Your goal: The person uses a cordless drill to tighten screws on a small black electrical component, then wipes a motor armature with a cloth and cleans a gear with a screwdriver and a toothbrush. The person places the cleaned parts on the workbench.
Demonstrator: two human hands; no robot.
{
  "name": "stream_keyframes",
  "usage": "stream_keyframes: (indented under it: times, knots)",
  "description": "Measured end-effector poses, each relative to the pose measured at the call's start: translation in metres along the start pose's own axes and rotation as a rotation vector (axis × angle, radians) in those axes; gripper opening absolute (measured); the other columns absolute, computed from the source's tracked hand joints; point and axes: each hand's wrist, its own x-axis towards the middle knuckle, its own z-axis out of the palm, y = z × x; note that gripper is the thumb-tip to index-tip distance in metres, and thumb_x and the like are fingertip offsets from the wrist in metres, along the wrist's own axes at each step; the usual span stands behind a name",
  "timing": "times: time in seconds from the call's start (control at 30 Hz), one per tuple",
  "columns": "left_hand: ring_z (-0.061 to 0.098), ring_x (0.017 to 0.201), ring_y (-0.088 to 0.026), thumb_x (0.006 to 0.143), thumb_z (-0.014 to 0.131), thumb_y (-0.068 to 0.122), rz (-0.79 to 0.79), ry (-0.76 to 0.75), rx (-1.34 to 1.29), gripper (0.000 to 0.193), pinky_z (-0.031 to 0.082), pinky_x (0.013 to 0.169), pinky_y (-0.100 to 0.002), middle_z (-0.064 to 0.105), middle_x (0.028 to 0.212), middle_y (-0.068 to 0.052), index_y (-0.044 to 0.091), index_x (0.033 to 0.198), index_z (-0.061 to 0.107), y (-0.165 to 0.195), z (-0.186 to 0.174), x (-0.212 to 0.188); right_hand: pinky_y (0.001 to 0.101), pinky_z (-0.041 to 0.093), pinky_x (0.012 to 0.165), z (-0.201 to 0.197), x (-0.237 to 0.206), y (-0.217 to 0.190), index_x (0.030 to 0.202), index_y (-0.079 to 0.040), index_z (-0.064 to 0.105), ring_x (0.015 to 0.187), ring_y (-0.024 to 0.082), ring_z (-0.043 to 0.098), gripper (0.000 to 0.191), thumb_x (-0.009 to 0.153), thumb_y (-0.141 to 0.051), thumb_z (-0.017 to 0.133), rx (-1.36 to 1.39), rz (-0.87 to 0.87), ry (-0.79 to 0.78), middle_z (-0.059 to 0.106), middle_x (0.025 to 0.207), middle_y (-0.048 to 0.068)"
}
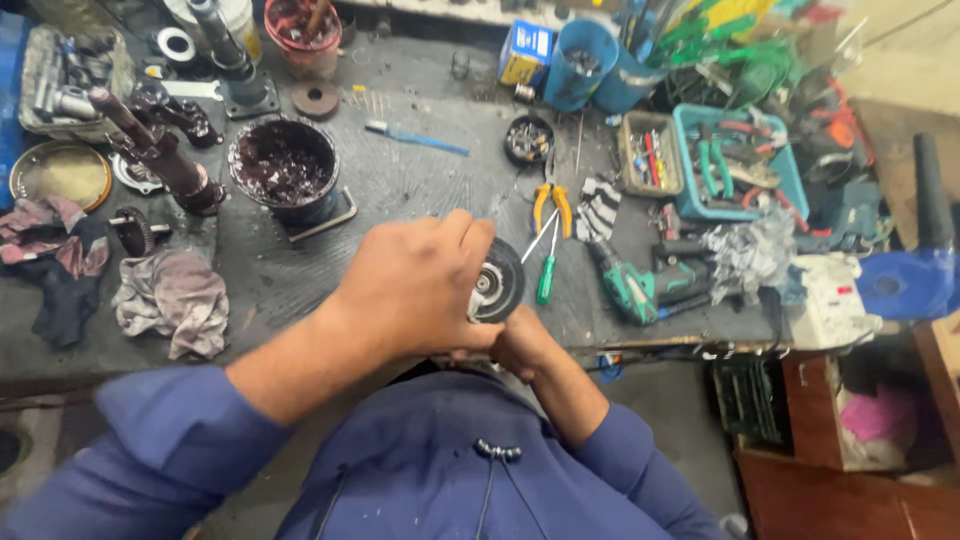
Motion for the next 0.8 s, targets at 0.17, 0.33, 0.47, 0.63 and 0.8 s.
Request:
stream_keyframes:
  times: [0.17, 0.33, 0.47, 0.63, 0.8]
  knots:
    - [0.07, 0.069, -0.033, 0.055, 0.084, 0.069, -0.008, -0.089, 0.11, 0.079, 0.056, 0.057, -0.044, 0.065, 0.081, -0.013, 0.002, 0.092, 0.062, -0.017, -0.003, 0.02, 0.0399, 0.061, 0.069, -0.01, 0.0, -0.002, 0.118, 0.011, 0.052, 0.081, 0.031, 0.076, 0.048, 0.107, -0.036, 0.052, 0.056, -0.22, 0.119, 0.065, 0.096, 0.02]
    - [0.068, 0.069, -0.031, 0.061, 0.083, 0.069, 0.023, 0.1, 0.128, 0.074, 0.055, 0.057, -0.042, 0.062, 0.08, -0.012, 0.004, 0.088, 0.06, -0.018, 0.0, 0.043, 0.0351, 0.062, 0.081, 0.002, -0.019, -0.082, 0.139, 0.002, 0.049, 0.098, 0.018, 0.07, 0.051, 0.096, -0.023, 0.063, 0.016, -0.586, 0.073, 0.064, 0.117, 0.01]
    - [0.065, 0.072, -0.024, 0.062, 0.082, 0.052, 0.128, 0.318, 0.267, 0.063, 0.05, 0.055, -0.039, 0.059, 0.084, -0.006, 0.005, 0.1, 0.063, -0.017, -0.002, 0.073, 0.0313, 0.06, 0.08, 0.0, -0.014, -0.16, 0.139, 0.005, 0.05, 0.094, 0.018, 0.07, 0.058, 0.087, 0.003, 0.076, -0.27, -0.674, 0.116, 0.06, 0.116, 0.008]
    - [0.059, 0.074, -0.018, 0.078, 0.076, 0.043, 0.276, 0.6, 0.489, 0.052, 0.043, 0.057, -0.037, 0.057, 0.088, -0.001, 0.01, 0.116, 0.065, -0.029, -0.015, 0.128, 0.029, 0.062, 0.088, -0.015, 0.0, -0.237, 0.137, 0.0, 0.05, 0.103, 0.017, 0.074, 0.055, 0.088, 0.007, 0.076, -0.415, -0.829, 0.109, 0.067, 0.117, 0.01]
    - [0.057, 0.077, -0.018, 0.089, 0.07, 0.052, 0.397, 0.73, 0.554, 0.055, 0.043, 0.062, -0.036, 0.056, 0.093, -0.002, 0.01, 0.123, 0.063, -0.058, -0.034, 0.189, 0.0368, 0.059, 0.098, -0.038, 0.017, -0.303, 0.141, -0.005, 0.051, 0.115, 0.023, 0.069, 0.068, 0.081, -0.001, 0.083, -0.735, -1.092, 0.187, 0.062, 0.124, 0.01]
